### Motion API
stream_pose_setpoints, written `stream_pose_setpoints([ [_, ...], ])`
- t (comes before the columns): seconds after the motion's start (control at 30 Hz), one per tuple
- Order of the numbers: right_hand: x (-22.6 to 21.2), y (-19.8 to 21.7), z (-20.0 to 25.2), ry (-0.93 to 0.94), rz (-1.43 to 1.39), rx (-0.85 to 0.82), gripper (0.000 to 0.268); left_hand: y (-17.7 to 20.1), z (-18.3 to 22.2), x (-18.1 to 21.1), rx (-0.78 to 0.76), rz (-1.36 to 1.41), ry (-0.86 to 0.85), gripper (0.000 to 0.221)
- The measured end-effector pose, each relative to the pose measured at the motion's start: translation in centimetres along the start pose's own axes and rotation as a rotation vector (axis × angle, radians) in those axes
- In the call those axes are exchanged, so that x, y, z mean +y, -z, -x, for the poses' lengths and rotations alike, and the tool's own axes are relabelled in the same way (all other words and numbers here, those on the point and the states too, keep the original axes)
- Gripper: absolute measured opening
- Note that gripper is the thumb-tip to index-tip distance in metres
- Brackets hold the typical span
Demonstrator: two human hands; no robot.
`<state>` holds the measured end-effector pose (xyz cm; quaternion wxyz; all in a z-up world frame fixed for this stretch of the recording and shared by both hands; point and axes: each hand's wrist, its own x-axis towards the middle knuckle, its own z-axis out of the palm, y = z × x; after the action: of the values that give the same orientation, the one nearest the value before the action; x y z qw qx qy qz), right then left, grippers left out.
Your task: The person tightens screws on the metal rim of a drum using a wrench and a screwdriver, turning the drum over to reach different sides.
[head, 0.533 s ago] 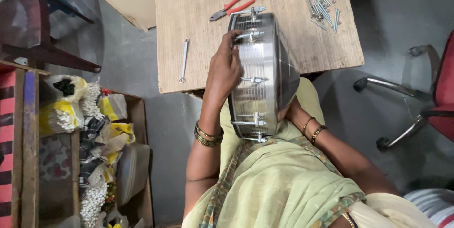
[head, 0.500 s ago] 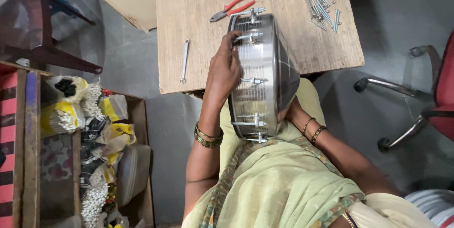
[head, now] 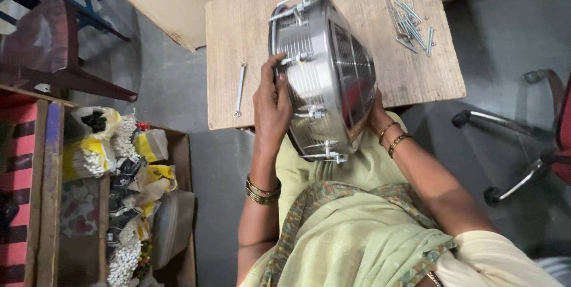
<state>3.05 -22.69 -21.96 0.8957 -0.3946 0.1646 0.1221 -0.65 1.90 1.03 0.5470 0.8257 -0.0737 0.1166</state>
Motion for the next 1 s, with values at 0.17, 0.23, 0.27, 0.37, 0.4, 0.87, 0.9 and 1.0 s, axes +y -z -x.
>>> stream_pose_setpoints([
  [0.17, 0.1, 1.0, -3.6, 0.018, 0.03, 0.057, 0.052, -0.9, 0.2, -1.0, -0.007, -0.01, 0.123, 0.037],
  [0.23, -0.1, 1.7, -3.9, 0.057, 0.12, 0.018, 0.049, -1.3, 0.1, -1.3, 0.068, -0.04, -0.23, 0.023],
  [0.27, -0.2, 2.3, -3.7, 0.072, 0.166, 0.001, 0.048, -1.6, 0.2, -1.5, 0.094, -0.052, -0.404, 0.017],
  [0.37, -0.7, 3.9, -2.8, 0.126, 0.295, -0.042, 0.046, -2.9, -0.2, -1.6, -0.049, 0.008, -0.226, 0.016],
  [0.4, -1.1, 4.3, -2.6, 0.206, 0.463, -0.032, 0.044, -3.7, -0.5, -1.6, -0.055, 0.036, -0.183, 0.016],
  [0.87, -16.5, -0.3, 9.7, 0.688, 0.554, 0.095, 0.038, -7.5, 1.9, 1.6, -0.137, 0.036, -0.177, 0.015],
  [0.9, -17.0, -2.8, 11.9, 0.669, 0.571, 0.069, 0.034, -7.6, 1.8, 1.5, -0.129, 0.044, -0.18, 0.016],
  [1.0, -17.7, -8.4, 15.7, 0.614, 0.608, -0.041, 0.032, -7.4, 1.3, 1.2, -0.106, 0.052, -0.196, 0.017],
])
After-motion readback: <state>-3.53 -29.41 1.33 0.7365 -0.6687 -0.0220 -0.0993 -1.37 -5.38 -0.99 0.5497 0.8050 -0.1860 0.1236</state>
